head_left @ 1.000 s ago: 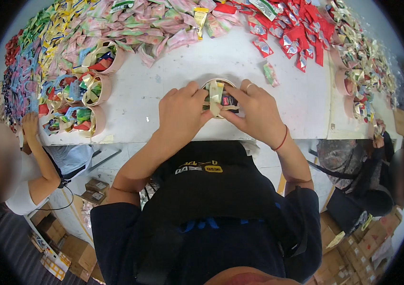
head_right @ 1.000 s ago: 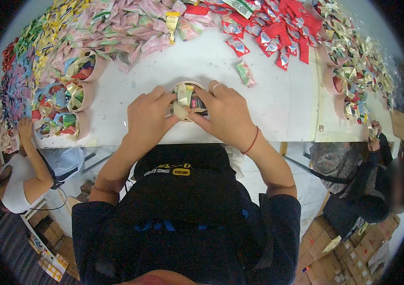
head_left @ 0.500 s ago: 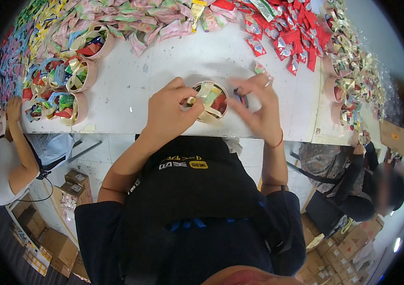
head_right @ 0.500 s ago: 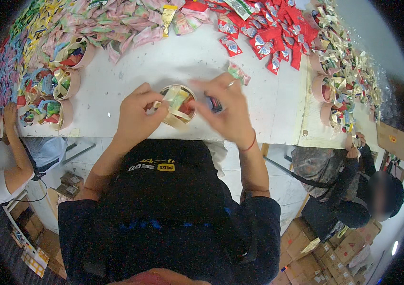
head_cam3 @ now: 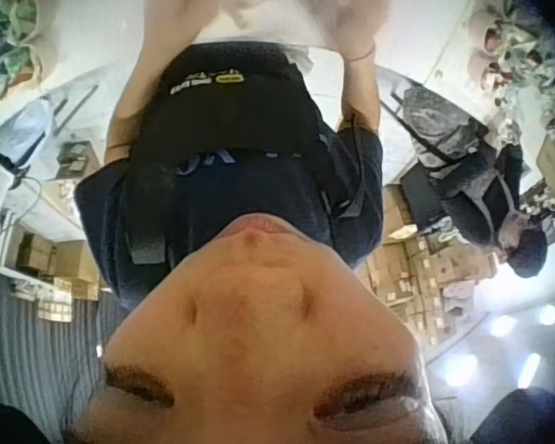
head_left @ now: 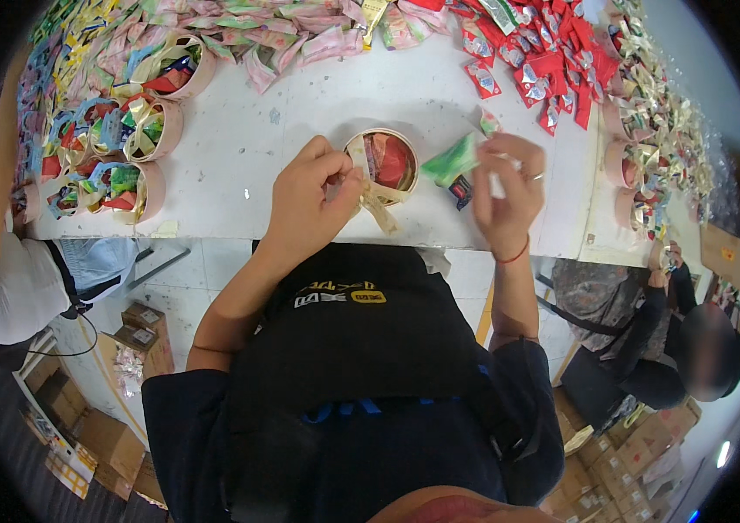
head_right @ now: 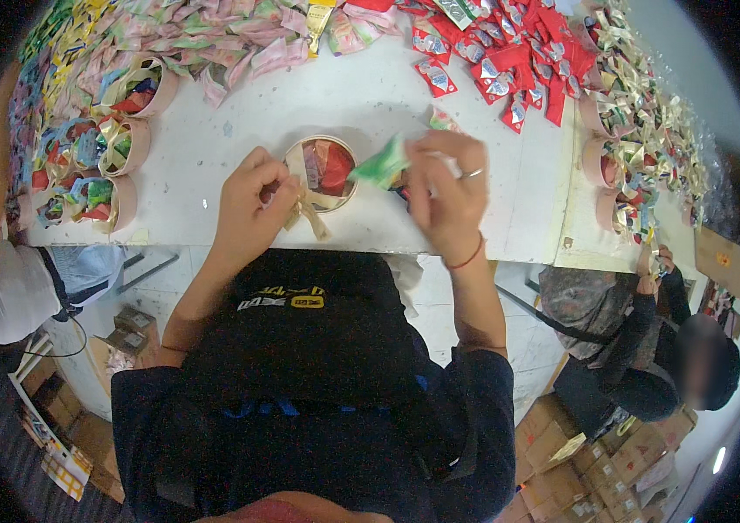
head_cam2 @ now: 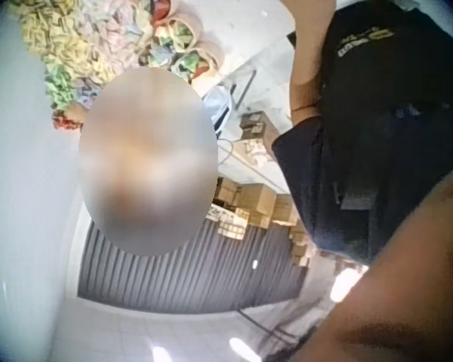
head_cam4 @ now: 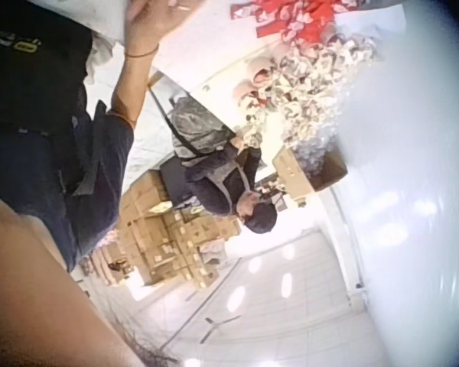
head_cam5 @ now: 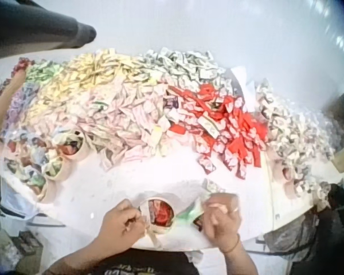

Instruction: The person assembles small decorative baskets by placing individually wrapped candies into paper cups and securing them with a ribbon. The person repeatedly picks candies from piles on the table, arranges them in the cups, and ties the ribbons to complete each unit.

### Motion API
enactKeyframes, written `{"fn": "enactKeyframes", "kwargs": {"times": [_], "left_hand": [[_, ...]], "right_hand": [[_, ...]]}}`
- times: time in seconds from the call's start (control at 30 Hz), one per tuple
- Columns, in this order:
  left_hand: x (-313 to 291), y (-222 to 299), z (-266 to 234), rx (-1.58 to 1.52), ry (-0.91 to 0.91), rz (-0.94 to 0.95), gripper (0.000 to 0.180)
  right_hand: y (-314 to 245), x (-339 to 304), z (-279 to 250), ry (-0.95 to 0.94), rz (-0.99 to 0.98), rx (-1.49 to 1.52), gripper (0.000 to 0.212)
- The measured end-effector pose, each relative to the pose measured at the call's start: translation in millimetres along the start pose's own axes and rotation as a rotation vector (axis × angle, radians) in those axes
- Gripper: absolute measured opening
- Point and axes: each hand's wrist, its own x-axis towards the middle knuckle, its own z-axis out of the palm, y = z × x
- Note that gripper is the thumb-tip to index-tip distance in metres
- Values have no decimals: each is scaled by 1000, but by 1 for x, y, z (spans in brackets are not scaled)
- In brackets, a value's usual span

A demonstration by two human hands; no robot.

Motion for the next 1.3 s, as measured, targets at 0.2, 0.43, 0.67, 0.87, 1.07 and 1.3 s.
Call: {"fn": "enactKeyframes", "kwargs": {"times": [0.2,0.43,0.67,0.87,1.07,1.3], "left_hand": [[5,-8,1,-110,12,-2,10],[6,-8,8,-58,-2,46,11],[3,-19,21,-38,190,170,11],[6,-23,18,-232,123,42,11],[-1,-27,8,-360,-28,-43,9],[-8,-21,-3,-181,41,140,30]], "right_hand": [[2,25,0,-169,11,-124,22],[-33,35,51,-571,-147,-195,21],[-32,23,55,-437,30,31,13],[-31,3,62,-113,505,656,14],[-38,7,65,49,736,1024,16],[-45,17,51,201,699,912,24]]}}
